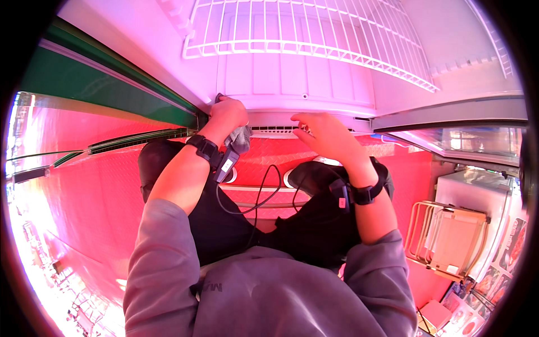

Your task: The person wipes the internal surfaces and wire shelves of a refrigerator with a grey cloth.

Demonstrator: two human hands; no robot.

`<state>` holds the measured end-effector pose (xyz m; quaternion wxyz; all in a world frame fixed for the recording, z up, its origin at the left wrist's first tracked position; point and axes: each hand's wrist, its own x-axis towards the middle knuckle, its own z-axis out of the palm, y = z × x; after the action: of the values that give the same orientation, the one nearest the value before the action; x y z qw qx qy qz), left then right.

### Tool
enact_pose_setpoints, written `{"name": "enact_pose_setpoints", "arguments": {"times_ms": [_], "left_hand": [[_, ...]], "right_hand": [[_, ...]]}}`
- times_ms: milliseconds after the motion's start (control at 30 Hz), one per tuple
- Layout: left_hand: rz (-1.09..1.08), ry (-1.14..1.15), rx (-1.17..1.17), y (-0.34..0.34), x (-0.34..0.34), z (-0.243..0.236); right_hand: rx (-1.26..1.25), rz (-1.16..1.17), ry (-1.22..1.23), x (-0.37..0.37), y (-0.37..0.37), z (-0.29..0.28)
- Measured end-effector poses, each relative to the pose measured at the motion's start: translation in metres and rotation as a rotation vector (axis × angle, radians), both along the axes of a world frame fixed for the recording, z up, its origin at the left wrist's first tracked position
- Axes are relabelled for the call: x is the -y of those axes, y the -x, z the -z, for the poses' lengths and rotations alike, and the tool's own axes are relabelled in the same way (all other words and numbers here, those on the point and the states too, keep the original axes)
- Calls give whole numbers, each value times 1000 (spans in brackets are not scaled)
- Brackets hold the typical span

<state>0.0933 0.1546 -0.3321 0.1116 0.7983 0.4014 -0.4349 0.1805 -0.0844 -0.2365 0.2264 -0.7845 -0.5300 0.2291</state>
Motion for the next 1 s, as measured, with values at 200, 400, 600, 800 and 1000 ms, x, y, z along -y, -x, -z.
{"name": "enact_pose_setpoints", "arguments": {"times_ms": [200, 400, 600, 800, 1000], "left_hand": [[-117, -47, 190, 12, 8, 28], [-129, -19, 322, 22, -13, 44], [-165, 10, 634, 28, -19, 19], [-300, 81, 747, 27, -24, 16], [-442, 72, 821, 2, -24, 26]], "right_hand": [[-14, 9, 16, 2, -3, 3], [-13, -1, 6, 1, -1, 1], [21, -28, 20, 5, -1, 3], [53, -60, -14, 5, 7, -6], [86, -119, -29, 6, 7, -2]]}}
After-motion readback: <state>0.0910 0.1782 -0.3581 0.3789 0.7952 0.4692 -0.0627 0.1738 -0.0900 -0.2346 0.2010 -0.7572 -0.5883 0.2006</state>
